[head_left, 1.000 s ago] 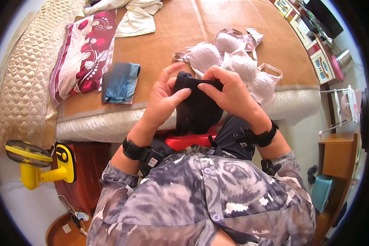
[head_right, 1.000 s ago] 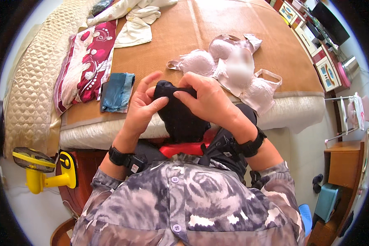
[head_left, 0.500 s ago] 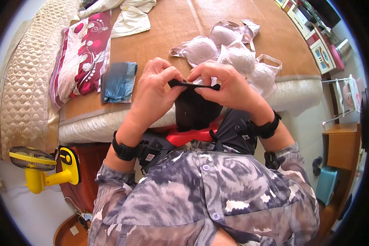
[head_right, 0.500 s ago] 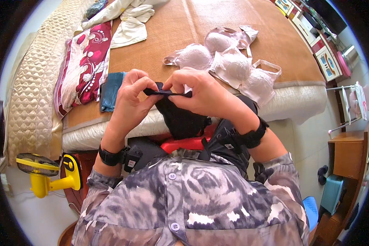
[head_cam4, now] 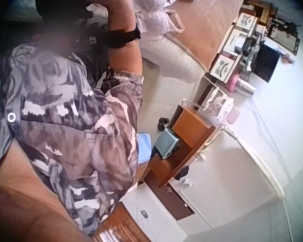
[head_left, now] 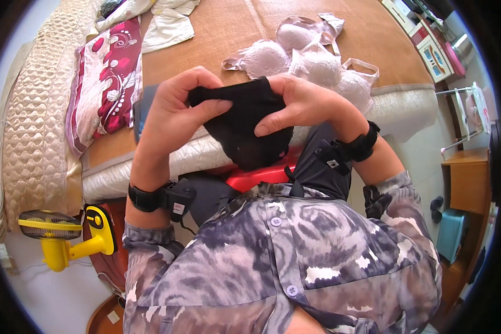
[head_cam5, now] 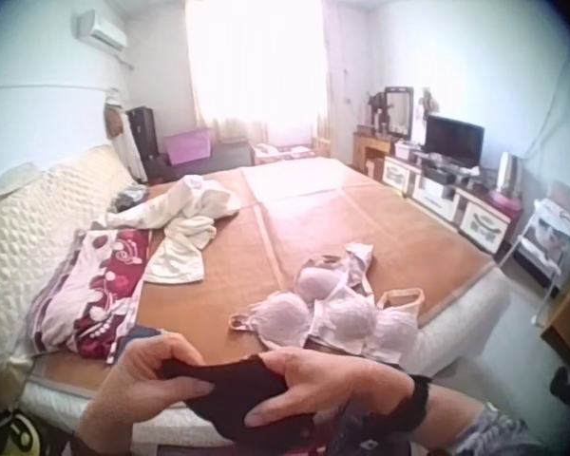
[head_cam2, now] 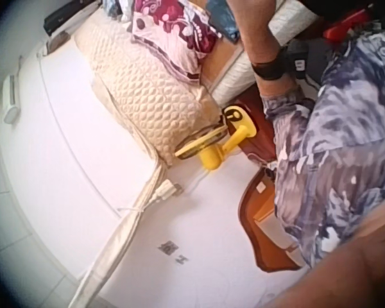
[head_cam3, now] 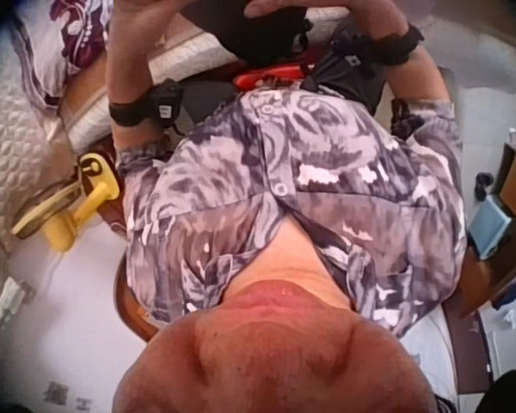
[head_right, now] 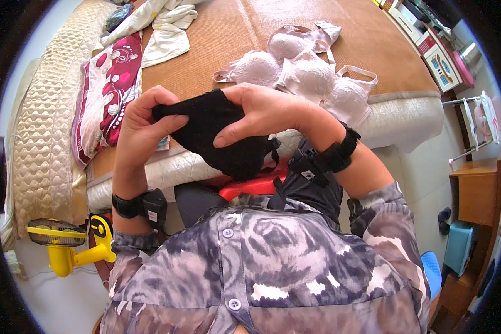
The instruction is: The person folds several bras one at a time on a bed. They spread out each bra, align the cups and straps, and stack them neatly.
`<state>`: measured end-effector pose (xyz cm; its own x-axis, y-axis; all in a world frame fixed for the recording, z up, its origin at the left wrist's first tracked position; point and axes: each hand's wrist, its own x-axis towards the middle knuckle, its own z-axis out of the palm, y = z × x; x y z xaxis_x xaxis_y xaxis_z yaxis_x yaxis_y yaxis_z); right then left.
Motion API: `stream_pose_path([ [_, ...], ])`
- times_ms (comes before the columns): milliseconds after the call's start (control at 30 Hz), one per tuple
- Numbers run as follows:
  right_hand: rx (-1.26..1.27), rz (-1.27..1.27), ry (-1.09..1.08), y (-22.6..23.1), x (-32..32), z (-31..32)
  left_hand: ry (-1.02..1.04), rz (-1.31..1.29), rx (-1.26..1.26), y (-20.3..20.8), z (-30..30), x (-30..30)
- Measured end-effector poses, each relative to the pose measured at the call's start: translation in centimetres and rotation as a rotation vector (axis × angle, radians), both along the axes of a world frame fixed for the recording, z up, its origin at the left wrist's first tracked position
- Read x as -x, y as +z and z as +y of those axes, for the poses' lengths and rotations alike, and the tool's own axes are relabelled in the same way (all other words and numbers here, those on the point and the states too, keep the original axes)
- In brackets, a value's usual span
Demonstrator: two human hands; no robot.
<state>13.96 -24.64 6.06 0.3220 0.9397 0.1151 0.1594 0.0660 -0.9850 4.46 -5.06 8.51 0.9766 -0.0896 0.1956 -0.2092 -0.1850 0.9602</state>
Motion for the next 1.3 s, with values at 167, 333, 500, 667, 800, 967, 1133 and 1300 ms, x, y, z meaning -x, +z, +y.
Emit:
stream_pose_path([
  [167, 0.077, 0.15, 0.105, -0.3, -0.3, 0.5, 0.031, 0.17, 0.169, -0.1, 0.1, -0.2],
  [333, -0.009, 0.327, 0.158, -0.6, -0.3, 1.0, 0.117, 0.071, 0.353, -0.8, -0.5, -0.7],
  [500, 0.063, 0.358, 0.263, -2.2, 0.0, 1.0, 0.121, 0.062, 0.427, -0.9, -0.4, -1.2],
  [667, -0.008, 0.435, 0.151, -2.2, -0.1, 0.9, -0.037, 0.134, 0.665, -1.7, 0.0, -0.2],
  [800, -0.069, 0.54, 0.066, -2.2, -0.6, 0.5, -0.137, 0.217, 0.63, -3.8, 0.1, 0.7],
  [967, -0.083, 0.492, -0.078, -1.8, -1.8, 0.3, -0.128, 0.296, 0.492, -3.9, -0.8, 0.6],
  [1133, -0.069, 0.119, -0.178, 0.8, -3.0, 0.0, -0.107, 0.274, 0.277, -4.7, -1.8, 0.2],
  [1300, 0.017, -0.617, -0.236, 2.9, -0.6, 0.8, -0.104, 0.126, 0.045, -5.0, -3.3, -0.4],
])
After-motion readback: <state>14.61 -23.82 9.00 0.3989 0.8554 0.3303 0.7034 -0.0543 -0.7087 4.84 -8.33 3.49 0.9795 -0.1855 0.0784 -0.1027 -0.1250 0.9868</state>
